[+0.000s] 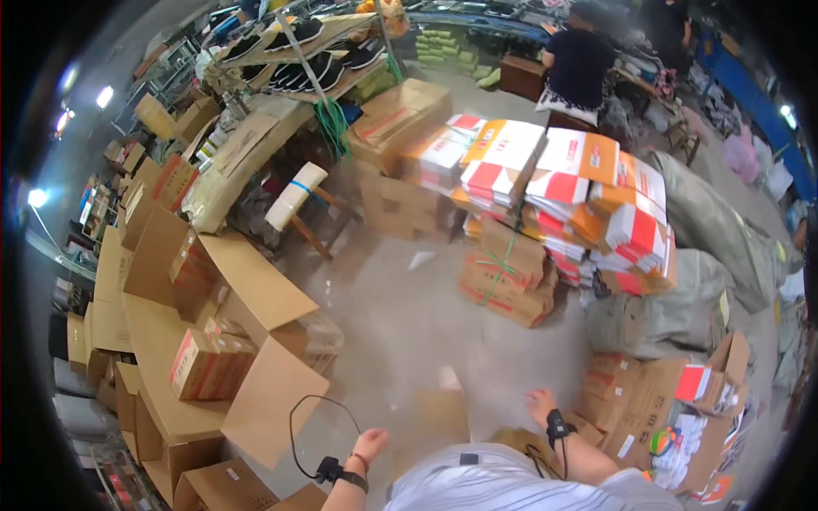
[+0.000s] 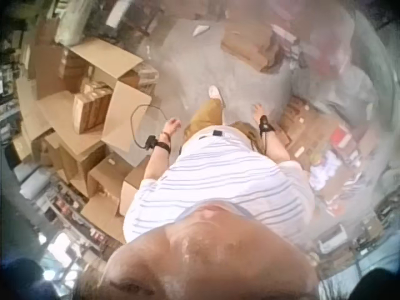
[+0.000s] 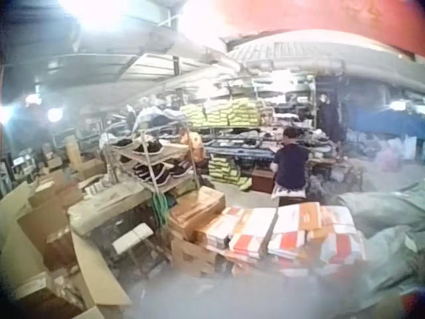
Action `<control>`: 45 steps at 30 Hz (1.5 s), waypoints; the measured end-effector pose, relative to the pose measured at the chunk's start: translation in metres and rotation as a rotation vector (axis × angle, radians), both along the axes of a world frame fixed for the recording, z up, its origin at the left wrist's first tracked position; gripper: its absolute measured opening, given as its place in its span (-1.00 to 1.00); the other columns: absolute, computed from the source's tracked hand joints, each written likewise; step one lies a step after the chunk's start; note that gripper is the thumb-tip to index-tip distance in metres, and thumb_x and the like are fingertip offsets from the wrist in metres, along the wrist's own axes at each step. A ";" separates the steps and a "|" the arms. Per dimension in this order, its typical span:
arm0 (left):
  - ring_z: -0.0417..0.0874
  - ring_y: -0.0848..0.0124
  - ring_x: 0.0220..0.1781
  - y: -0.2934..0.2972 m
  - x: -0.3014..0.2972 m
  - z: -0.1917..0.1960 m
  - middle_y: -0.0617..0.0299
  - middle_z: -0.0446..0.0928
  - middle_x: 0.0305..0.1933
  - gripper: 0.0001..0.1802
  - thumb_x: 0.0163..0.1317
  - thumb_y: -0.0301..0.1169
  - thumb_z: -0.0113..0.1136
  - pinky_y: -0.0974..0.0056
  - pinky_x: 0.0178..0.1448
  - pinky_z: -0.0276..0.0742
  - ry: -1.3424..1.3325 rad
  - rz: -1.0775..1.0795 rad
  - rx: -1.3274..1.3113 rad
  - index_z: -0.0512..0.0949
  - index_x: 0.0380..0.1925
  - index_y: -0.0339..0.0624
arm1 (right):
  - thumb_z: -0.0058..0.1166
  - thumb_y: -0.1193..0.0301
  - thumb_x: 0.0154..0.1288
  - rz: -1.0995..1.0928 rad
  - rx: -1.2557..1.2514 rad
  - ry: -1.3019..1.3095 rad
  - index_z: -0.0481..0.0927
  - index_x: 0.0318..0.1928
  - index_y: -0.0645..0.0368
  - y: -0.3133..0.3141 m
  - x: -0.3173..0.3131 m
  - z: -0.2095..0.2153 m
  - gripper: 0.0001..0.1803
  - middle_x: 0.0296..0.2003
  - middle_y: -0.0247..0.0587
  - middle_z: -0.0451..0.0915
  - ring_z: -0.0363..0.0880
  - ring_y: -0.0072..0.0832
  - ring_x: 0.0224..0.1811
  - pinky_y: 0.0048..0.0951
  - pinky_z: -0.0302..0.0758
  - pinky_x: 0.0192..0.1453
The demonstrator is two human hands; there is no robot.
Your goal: The recorder assembles a large cardboard box, tapes it, and fills it with smaller shoeboxes containing finished shoes from an assembly line.
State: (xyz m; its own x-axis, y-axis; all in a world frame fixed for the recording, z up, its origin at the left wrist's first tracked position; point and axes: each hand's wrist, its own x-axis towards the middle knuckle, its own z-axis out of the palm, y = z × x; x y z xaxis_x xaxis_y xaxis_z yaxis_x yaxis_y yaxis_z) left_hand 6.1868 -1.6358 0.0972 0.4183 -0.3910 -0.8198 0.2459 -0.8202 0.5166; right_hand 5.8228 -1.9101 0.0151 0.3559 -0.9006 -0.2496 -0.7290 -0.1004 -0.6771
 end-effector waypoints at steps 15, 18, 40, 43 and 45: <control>0.51 0.55 -0.38 -0.245 0.315 -0.013 0.34 0.50 -0.36 -0.77 0.20 -0.35 0.05 0.48 -0.35 0.37 0.041 0.471 -0.185 0.41 -0.13 -0.07 | 0.02 0.30 0.03 -0.058 0.360 0.370 0.56 -0.24 0.20 -0.307 0.287 -0.099 -0.71 -0.35 -0.04 0.59 0.55 -0.28 -0.32 -0.33 0.46 -0.19; 0.52 0.53 -0.39 -0.258 0.332 -0.025 0.34 0.51 -0.39 -0.79 0.19 -0.34 0.07 0.49 -0.36 0.37 0.072 0.467 0.011 0.44 -0.17 -0.07 | 0.07 0.27 0.02 -0.186 0.306 0.370 0.57 -0.22 0.22 -0.335 0.309 -0.156 -0.66 -0.32 -0.03 0.59 0.55 -0.28 -0.26 -0.33 0.44 -0.13; 0.51 0.50 -0.34 -0.429 0.380 -0.172 0.26 0.52 -0.39 -0.76 0.17 -0.36 0.11 0.43 -0.19 0.39 0.346 -0.039 0.214 0.45 -0.20 -0.24 | 0.05 0.35 0.04 -0.875 0.577 -0.097 0.46 -0.45 0.08 -0.488 0.256 -0.359 -0.89 -0.68 -0.41 0.30 0.22 -0.57 -0.72 -0.51 0.25 -0.62; 0.51 0.50 -0.34 -0.441 0.393 -0.161 0.27 0.52 -0.39 -0.76 0.17 -0.36 0.10 0.43 -0.18 0.39 0.288 0.000 0.215 0.45 -0.21 -0.25 | 0.06 0.37 0.03 -1.073 0.474 -0.411 0.45 -0.36 0.07 -0.482 0.298 -0.332 -0.86 -0.59 -0.41 0.38 0.31 -0.58 -0.61 -0.49 0.30 -0.59; 0.52 0.50 -0.33 -0.453 0.391 -0.161 0.26 0.52 -0.38 -0.76 0.17 -0.35 0.11 0.43 -0.18 0.39 0.279 0.009 0.184 0.45 -0.21 -0.25 | 0.07 0.36 0.01 -0.923 0.746 -0.010 0.44 -0.24 0.12 -0.487 0.297 -0.328 -0.74 -0.45 -0.35 0.47 0.38 -0.52 -0.41 -0.44 0.36 -0.44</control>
